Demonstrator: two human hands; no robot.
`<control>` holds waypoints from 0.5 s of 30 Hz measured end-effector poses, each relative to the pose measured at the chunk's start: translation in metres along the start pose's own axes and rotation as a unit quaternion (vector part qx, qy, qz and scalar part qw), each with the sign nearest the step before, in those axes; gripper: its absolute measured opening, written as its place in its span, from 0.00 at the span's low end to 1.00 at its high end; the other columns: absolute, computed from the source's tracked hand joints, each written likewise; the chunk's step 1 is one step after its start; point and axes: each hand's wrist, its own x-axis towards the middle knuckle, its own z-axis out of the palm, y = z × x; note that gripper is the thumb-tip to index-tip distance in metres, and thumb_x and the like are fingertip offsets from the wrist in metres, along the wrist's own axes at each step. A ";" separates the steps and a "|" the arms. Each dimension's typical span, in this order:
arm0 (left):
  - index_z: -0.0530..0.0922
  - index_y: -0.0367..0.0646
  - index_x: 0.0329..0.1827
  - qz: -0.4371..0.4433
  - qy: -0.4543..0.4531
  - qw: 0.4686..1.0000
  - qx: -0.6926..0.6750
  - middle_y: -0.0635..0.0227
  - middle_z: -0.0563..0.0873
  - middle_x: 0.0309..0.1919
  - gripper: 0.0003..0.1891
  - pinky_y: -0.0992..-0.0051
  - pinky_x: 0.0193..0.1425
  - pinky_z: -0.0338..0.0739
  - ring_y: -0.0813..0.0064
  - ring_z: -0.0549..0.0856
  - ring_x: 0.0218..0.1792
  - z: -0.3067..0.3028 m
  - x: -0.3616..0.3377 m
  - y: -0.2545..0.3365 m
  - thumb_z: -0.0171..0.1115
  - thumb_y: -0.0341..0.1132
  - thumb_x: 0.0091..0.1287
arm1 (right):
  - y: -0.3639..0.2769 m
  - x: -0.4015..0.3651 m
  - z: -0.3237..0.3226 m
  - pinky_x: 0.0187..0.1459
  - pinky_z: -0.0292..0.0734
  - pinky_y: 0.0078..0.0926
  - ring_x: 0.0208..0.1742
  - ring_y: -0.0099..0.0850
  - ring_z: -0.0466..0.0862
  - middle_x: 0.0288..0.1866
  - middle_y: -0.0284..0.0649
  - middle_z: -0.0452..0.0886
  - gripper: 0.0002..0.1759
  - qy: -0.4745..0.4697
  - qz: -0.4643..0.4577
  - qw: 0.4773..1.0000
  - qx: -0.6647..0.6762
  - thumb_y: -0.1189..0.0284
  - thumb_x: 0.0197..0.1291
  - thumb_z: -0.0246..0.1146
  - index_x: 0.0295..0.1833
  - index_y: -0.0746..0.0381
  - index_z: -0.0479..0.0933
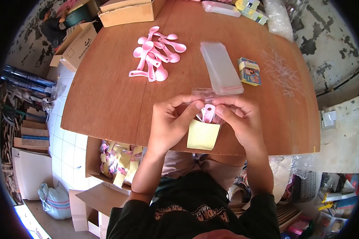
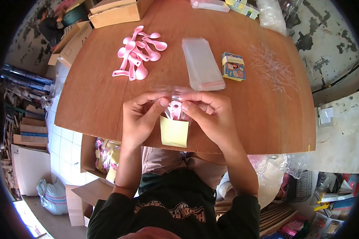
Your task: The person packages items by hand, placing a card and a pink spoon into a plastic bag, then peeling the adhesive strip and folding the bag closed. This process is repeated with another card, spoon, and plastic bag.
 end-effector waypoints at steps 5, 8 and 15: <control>0.82 0.33 0.44 0.007 -0.011 0.999 0.045 0.62 0.87 0.40 0.08 0.81 0.44 0.80 0.80 0.84 0.39 -0.009 -0.002 -0.001 0.64 0.24 0.64 | 0.000 -0.005 -0.003 0.40 0.81 0.18 0.38 0.24 0.84 0.38 0.43 0.84 0.10 -0.004 0.008 1.000 -0.012 0.79 0.61 0.64 0.47 0.73 0.79; 0.82 0.33 0.44 0.030 -0.028 0.999 0.028 0.61 0.87 0.40 0.08 0.81 0.44 0.80 0.80 0.85 0.39 -0.014 -0.003 -0.003 0.63 0.23 0.63 | 0.004 -0.006 -0.008 0.42 0.81 0.19 0.38 0.25 0.84 0.39 0.43 0.84 0.08 -0.019 0.007 1.000 -0.015 0.81 0.61 0.62 0.45 0.73 0.80; 0.82 0.32 0.43 0.050 -0.069 0.996 0.030 0.59 0.87 0.39 0.06 0.79 0.45 0.80 0.77 0.85 0.40 -0.023 -0.004 -0.004 0.61 0.20 0.64 | 0.009 -0.002 -0.021 0.44 0.79 0.21 0.44 0.28 0.83 0.42 0.44 0.83 0.08 -0.103 -0.099 0.988 -0.055 0.87 0.60 0.58 0.42 0.71 0.81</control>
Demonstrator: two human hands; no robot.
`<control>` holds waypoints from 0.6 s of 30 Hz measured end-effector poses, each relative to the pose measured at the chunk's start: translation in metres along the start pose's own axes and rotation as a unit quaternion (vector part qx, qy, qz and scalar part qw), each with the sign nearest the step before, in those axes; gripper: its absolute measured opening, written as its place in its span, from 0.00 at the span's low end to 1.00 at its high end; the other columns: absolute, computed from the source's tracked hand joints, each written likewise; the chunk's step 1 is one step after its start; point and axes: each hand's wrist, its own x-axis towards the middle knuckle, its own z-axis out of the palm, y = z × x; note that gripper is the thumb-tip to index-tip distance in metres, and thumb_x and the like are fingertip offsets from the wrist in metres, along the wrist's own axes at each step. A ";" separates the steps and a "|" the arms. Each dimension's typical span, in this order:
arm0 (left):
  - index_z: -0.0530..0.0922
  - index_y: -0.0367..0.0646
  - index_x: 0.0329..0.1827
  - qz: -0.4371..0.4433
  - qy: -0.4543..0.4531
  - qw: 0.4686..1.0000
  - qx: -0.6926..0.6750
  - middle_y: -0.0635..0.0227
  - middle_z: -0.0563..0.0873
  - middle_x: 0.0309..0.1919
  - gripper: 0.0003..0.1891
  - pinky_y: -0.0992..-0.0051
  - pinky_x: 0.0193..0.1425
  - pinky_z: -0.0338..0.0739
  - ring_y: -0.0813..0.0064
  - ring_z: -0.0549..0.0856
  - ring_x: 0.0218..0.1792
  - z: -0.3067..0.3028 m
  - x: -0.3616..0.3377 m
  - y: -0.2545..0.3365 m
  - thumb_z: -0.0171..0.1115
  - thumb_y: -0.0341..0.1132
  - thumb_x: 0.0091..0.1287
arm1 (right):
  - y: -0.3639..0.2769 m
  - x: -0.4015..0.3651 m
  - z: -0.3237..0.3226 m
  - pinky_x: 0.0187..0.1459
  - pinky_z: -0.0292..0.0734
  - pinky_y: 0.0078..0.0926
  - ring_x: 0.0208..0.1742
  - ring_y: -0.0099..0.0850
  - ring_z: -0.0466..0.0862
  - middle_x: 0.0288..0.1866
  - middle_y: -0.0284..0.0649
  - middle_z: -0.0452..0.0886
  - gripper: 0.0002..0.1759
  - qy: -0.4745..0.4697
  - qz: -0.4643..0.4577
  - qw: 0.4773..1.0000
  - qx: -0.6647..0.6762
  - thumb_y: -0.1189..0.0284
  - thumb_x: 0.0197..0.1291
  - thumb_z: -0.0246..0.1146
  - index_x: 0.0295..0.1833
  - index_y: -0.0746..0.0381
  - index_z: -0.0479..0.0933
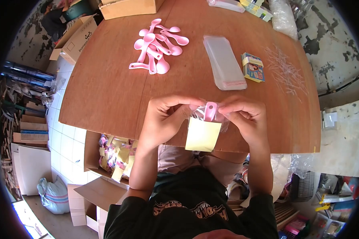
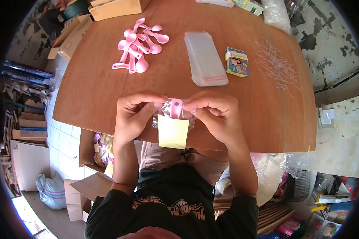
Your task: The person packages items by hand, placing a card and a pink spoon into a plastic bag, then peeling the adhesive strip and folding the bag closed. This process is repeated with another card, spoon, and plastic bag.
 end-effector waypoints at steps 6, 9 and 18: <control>0.83 0.32 0.41 -0.006 -0.027 0.999 -0.034 0.61 0.87 0.38 0.11 0.78 0.47 0.78 0.78 0.84 0.42 -0.004 -0.001 0.000 0.51 0.16 0.64 | -0.003 -0.001 0.000 0.45 0.77 0.21 0.45 0.28 0.83 0.43 0.45 0.82 0.12 -0.016 0.006 1.000 -0.013 0.90 0.59 0.54 0.42 0.71 0.81; 0.83 0.31 0.41 -0.017 -0.031 0.998 -0.046 0.60 0.87 0.39 0.11 0.78 0.48 0.78 0.77 0.84 0.43 -0.005 -0.002 0.002 0.50 0.16 0.64 | -0.003 -0.001 0.001 0.45 0.77 0.21 0.44 0.28 0.82 0.43 0.45 0.82 0.13 -0.018 0.005 1.000 -0.017 0.90 0.58 0.53 0.42 0.71 0.81; 0.80 0.29 0.42 0.018 -0.040 0.994 -0.101 0.56 0.86 0.40 0.09 0.76 0.48 0.81 0.72 0.85 0.44 -0.003 -0.004 0.001 0.59 0.14 0.60 | -0.003 -0.001 0.009 0.44 0.81 0.21 0.43 0.28 0.83 0.43 0.45 0.81 0.11 -0.023 -0.011 1.000 -0.018 0.87 0.53 0.61 0.43 0.70 0.80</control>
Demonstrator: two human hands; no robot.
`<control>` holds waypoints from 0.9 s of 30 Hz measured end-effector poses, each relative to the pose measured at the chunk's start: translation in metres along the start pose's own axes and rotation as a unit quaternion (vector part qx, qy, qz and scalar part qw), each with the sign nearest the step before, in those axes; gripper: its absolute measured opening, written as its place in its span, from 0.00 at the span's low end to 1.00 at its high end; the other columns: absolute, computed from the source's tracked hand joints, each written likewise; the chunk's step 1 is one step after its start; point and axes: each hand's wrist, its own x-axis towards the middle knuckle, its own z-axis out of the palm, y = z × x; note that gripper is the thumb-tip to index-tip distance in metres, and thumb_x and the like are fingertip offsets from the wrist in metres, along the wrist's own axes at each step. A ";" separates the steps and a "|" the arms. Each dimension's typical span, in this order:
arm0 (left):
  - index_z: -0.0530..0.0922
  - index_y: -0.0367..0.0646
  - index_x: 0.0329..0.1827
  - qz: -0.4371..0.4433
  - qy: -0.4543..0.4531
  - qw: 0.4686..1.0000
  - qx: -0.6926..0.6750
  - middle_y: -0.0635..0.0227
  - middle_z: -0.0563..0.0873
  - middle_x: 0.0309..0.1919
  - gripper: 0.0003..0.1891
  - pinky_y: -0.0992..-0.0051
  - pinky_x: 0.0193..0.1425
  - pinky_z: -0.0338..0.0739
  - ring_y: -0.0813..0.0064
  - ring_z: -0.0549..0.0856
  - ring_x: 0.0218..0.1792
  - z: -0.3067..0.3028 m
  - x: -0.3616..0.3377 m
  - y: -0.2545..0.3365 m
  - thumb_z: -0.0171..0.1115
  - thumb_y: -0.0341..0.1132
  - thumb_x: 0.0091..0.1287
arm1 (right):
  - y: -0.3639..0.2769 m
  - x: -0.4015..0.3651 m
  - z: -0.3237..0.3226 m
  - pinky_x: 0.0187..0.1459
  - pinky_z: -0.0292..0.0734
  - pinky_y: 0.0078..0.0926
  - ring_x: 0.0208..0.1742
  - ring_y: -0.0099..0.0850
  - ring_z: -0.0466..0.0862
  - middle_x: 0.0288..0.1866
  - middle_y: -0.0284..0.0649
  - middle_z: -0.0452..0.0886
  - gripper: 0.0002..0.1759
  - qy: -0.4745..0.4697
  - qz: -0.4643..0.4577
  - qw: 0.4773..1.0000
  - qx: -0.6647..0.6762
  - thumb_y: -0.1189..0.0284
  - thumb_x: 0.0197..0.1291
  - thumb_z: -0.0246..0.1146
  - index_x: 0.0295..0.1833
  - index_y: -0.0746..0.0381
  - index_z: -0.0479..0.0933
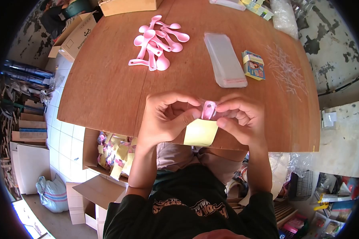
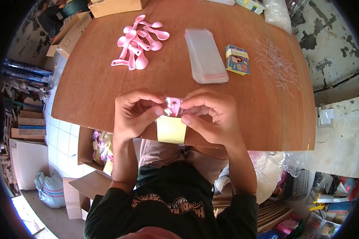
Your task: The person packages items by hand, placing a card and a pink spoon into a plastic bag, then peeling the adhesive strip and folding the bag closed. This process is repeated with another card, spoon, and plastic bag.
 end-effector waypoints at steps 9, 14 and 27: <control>0.82 0.36 0.40 0.050 -0.138 0.963 0.225 0.59 0.87 0.40 0.16 0.78 0.37 0.83 0.73 0.88 0.39 -0.030 -0.045 0.036 0.74 0.19 0.47 | -0.024 -0.004 0.004 0.41 0.83 0.21 0.41 0.29 0.85 0.47 0.43 0.79 0.14 -0.111 0.053 0.992 -0.041 0.82 0.51 0.67 0.46 0.66 0.79; 0.82 0.36 0.43 -0.147 -0.210 0.906 0.336 0.57 0.87 0.42 0.15 0.70 0.41 0.85 0.64 0.88 0.39 -0.064 -0.102 0.048 0.70 0.20 0.51 | -0.029 0.013 -0.026 0.35 0.80 0.23 0.33 0.29 0.84 0.32 0.39 0.82 0.06 -0.075 0.059 0.952 -0.290 0.78 0.56 0.65 0.41 0.65 0.82; 0.76 0.36 0.55 -0.287 -0.283 0.871 0.280 0.56 0.84 0.48 0.18 0.71 0.40 0.84 0.61 0.87 0.40 -0.068 -0.122 0.026 0.65 0.31 0.63 | 0.019 0.080 -0.090 0.34 0.73 0.28 0.30 0.28 0.82 0.28 0.40 0.84 0.07 -0.069 0.208 0.850 -0.478 0.72 0.52 0.68 0.33 0.65 0.82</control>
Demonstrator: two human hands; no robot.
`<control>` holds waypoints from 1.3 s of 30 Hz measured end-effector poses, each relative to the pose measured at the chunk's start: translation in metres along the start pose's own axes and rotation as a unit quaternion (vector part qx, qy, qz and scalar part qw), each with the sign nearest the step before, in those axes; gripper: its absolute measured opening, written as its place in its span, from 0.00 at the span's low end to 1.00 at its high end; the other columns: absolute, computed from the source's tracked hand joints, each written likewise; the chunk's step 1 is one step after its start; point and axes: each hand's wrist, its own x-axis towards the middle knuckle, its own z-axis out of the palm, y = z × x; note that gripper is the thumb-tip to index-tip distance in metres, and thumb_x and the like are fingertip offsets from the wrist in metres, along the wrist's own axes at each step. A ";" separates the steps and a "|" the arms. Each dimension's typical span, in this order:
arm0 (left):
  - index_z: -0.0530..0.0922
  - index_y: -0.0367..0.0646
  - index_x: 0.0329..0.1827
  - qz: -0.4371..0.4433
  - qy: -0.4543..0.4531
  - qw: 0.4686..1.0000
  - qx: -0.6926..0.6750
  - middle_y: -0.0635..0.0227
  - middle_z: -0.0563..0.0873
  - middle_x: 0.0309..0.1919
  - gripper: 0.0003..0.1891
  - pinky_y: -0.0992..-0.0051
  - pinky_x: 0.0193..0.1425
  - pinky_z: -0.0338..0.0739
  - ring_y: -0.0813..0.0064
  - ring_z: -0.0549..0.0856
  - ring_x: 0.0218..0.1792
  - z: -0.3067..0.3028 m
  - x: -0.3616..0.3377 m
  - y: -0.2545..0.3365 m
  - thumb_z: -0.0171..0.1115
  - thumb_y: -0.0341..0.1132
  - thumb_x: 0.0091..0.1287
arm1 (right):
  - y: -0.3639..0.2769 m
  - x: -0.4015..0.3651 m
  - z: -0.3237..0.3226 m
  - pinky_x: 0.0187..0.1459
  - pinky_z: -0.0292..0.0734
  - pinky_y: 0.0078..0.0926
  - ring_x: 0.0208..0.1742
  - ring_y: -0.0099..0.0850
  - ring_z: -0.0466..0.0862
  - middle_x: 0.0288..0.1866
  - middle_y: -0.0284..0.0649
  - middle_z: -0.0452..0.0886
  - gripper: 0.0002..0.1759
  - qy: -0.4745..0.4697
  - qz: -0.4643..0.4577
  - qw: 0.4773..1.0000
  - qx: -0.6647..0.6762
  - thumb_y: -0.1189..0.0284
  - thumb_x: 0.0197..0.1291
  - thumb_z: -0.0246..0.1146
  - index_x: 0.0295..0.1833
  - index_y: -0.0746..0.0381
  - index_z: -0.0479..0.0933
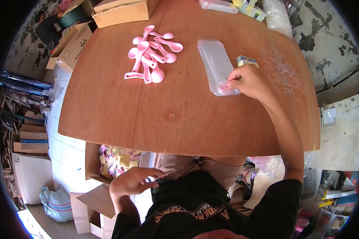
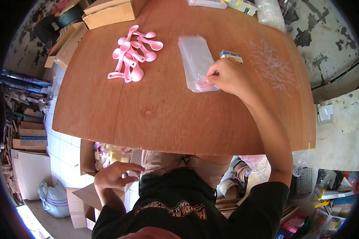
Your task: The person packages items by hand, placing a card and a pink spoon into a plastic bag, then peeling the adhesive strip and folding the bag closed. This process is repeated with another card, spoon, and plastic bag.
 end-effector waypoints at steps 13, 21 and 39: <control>0.57 0.32 0.71 0.202 0.227 0.871 -0.386 0.49 0.68 0.66 0.33 0.60 0.65 0.69 0.56 0.73 0.64 0.004 0.120 0.072 0.58 0.41 0.68 | -0.074 -0.069 0.001 0.39 0.76 0.35 0.40 0.40 0.80 0.42 0.42 0.79 0.06 0.149 -0.306 0.940 -0.043 0.78 0.46 0.64 0.28 0.64 0.73; 0.61 0.37 0.70 0.145 0.128 0.756 -0.626 0.59 0.77 0.55 0.25 0.71 0.58 0.75 0.72 0.80 0.54 0.012 0.138 0.081 0.50 0.37 0.74 | -0.091 -0.088 0.020 0.60 0.69 0.45 0.49 0.36 0.78 0.40 0.38 0.78 0.08 0.096 -0.420 0.902 -0.032 0.71 0.49 0.68 0.32 0.62 0.77; 0.53 0.42 0.72 0.284 0.422 0.563 -0.652 0.51 0.64 0.69 0.25 0.58 0.68 0.70 0.61 0.69 0.68 -0.019 0.128 0.061 0.44 0.30 0.74 | 0.060 -0.034 -0.021 0.41 0.76 0.34 0.39 0.44 0.82 0.42 0.46 0.83 0.13 0.161 -0.129 0.976 -0.063 0.77 0.50 0.68 0.44 0.65 0.81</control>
